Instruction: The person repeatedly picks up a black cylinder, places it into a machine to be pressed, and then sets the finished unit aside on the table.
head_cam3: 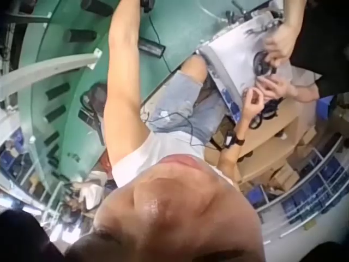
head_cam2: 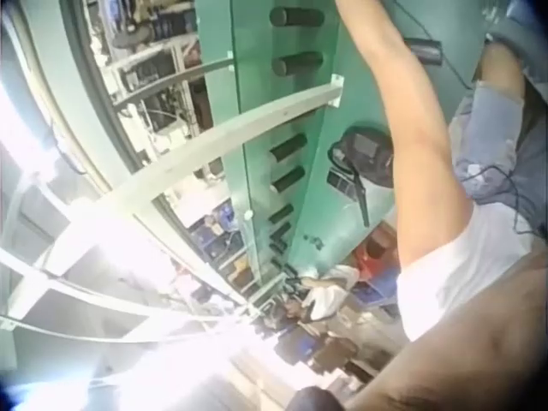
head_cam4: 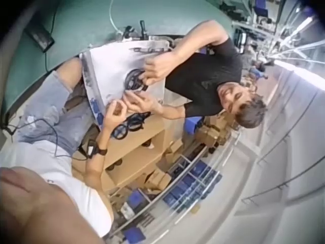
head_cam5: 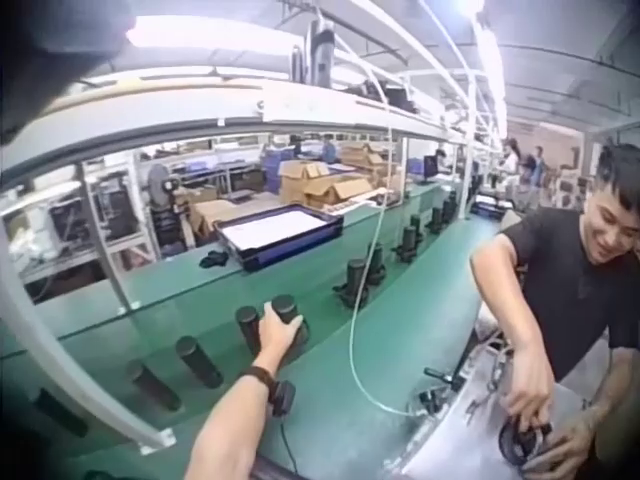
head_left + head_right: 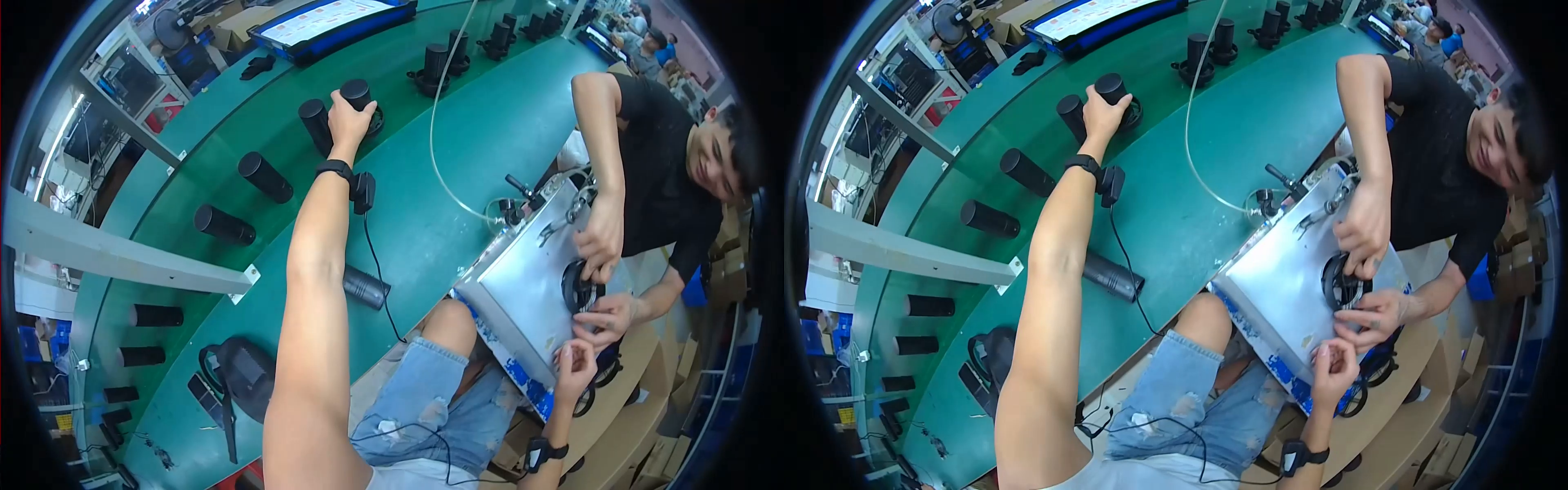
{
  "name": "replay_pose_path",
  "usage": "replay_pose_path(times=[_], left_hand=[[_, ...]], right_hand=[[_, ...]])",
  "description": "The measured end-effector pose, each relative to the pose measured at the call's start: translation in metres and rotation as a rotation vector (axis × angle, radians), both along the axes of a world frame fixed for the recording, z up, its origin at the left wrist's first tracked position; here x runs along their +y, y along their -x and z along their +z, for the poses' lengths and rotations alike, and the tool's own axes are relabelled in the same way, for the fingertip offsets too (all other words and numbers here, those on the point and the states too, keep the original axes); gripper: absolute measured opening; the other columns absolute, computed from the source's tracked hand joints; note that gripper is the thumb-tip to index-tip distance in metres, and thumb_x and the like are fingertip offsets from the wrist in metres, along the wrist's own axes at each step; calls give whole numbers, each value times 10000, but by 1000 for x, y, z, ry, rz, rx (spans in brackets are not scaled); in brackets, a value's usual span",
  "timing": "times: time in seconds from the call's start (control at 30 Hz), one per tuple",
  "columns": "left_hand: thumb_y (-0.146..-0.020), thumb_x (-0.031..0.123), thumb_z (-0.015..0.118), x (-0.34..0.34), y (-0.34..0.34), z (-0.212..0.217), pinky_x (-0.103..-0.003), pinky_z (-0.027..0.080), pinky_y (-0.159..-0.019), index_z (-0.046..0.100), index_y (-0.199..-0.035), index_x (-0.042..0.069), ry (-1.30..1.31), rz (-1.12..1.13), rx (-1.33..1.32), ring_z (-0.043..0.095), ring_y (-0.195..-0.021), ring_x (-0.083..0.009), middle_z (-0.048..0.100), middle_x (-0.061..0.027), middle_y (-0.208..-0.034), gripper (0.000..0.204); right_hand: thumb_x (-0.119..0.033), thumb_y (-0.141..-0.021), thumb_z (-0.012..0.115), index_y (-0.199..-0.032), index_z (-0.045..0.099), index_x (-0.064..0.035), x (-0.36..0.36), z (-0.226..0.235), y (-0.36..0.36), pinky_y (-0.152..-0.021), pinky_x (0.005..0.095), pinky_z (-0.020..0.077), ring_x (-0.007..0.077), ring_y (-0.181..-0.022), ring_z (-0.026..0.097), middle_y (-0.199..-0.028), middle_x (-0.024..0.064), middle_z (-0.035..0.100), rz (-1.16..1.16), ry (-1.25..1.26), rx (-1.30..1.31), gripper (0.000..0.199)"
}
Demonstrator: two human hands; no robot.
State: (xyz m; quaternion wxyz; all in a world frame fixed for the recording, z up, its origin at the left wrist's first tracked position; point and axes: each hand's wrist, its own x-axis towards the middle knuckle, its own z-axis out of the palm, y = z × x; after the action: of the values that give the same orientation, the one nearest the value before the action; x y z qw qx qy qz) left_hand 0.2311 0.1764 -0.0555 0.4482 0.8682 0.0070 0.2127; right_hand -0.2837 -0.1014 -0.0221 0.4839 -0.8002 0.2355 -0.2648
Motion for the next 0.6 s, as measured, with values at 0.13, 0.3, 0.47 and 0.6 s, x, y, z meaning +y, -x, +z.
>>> replay_pose_path(times=[0.13,0.3,0.47,0.6], left_hand=[[-726,303,794,-7,-15,-16,-467,474,-901,408,-1232,-42,-210,-103,3,582,-1052,-414,601,-260,-1115,724],[-848,406,616,8,-22,16,-463,456,-841,594,-1099,52,-734,-26,-438,546,-1034,-344,618,-151,-1074,434],[-854,336,627,49,-3,17,-505,495,-885,581,-1156,118,-797,-10,117,495,-1102,-437,461,-182,-1271,375],[-816,276,681,68,35,17,-504,525,-834,576,-1135,135,-789,-60,6,494,-1102,-422,490,-164,-1207,364]], right_hand=[[-72,-898,601,-897,557,-8,-4,-5,6,-538,173,380,43,-587,517,-691,16,599,-9,8,18,77],[-71,-896,602,-900,562,-8,-4,-2,6,-536,170,381,44,-580,519,-690,16,603,-40,21,7,75],[-57,-891,601,-881,566,-3,-1,-3,4,-524,171,374,41,-562,513,-682,11,604,-37,54,-6,65],[-52,-880,613,-871,576,-1,2,-9,9,-525,178,383,41,-577,525,-679,-4,591,-52,-17,-42,65]])
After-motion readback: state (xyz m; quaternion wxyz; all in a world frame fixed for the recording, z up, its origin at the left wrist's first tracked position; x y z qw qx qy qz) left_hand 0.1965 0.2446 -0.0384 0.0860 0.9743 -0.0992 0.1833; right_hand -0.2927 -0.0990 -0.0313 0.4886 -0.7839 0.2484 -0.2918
